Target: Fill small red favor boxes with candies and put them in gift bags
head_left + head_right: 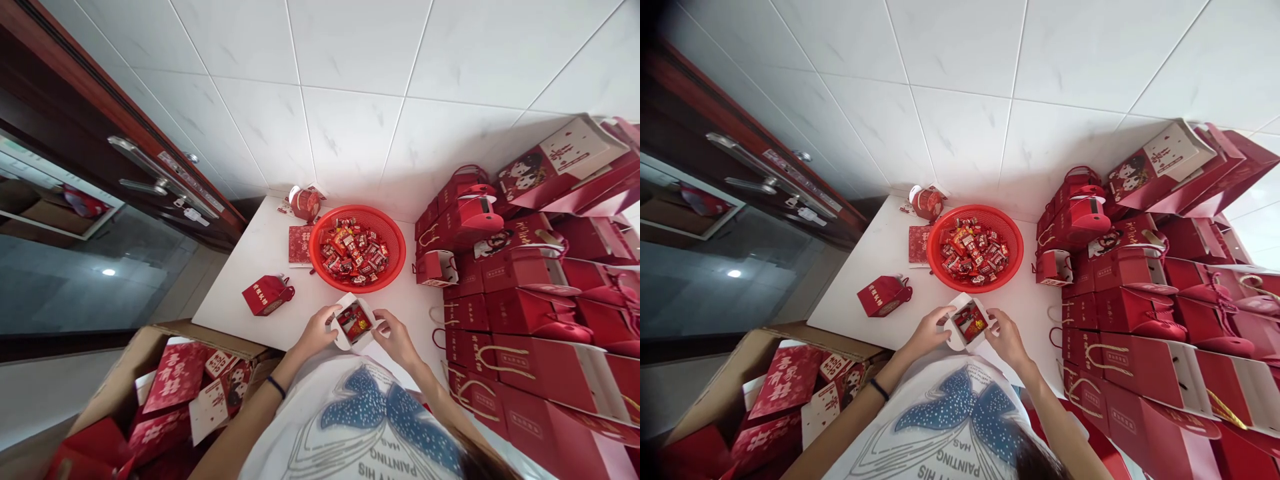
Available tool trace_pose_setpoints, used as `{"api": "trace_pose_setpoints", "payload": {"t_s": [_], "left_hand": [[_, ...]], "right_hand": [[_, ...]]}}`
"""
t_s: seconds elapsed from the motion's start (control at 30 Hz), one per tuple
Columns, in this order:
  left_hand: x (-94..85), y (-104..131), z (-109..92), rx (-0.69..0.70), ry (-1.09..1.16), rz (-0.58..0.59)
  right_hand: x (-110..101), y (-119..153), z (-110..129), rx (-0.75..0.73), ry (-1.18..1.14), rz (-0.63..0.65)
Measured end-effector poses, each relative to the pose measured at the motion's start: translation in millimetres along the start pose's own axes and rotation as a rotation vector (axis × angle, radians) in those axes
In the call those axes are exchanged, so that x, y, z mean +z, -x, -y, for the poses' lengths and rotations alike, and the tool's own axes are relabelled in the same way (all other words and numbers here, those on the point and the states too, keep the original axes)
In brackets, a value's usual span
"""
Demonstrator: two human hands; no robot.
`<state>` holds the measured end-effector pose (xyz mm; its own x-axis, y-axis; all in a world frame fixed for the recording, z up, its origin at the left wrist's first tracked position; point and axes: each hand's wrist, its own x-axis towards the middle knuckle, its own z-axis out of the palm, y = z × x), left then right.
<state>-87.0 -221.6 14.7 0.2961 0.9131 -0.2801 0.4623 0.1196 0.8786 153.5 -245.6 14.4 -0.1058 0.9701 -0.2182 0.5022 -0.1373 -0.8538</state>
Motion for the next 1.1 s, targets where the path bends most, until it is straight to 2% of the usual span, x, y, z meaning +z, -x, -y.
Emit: {"api": "trace_pose_setpoints", "payload": {"t_s": [0.17, 0.27, 0.33, 0.43, 0.57, 0.67, 0.77, 0.9, 1.1], "left_hand": [[2.3, -2.6, -1.9, 0.008, -0.011, -0.023], [2.0, -5.3, -1.3, 0.062, -0.073, -0.036], [2.3, -7.1, -1.8, 0.108, -0.106, -0.027], [2.6, -7.2, -4.6, 0.156, -0.126, 0.041], [0.1, -3.4, -9.3, 0.224, -0.181, 0.213], [-1.4, -2.4, -10.8, 0.274, -0.226, 0.292], [0.3, -4.6, -11.2, 0.308, -0.236, 0.323], [7.2, -10.4, -9.9, 0.302, -0.176, 0.289], [26.4, -22.4, 0.0, 0.190, -0.134, 0.081]], "right_hand": [[3.4, 13.1, -1.4, -0.083, -0.113, -0.037], [8.6, 14.0, -5.5, -0.129, -0.066, -0.024], [13.6, 10.9, -10.5, -0.114, -0.010, -0.067], [20.9, 4.5, -19.3, -0.079, 0.082, -0.157], [27.1, -0.2, -29.5, -0.063, 0.165, -0.233], [28.9, -1.1, -34.5, -0.054, 0.164, -0.258], [28.3, -0.9, -37.0, -0.100, 0.166, -0.256], [25.1, 3.3, -38.7, -0.199, 0.179, -0.226], [20.3, 15.4, -43.1, -0.272, 0.180, -0.199]]}}
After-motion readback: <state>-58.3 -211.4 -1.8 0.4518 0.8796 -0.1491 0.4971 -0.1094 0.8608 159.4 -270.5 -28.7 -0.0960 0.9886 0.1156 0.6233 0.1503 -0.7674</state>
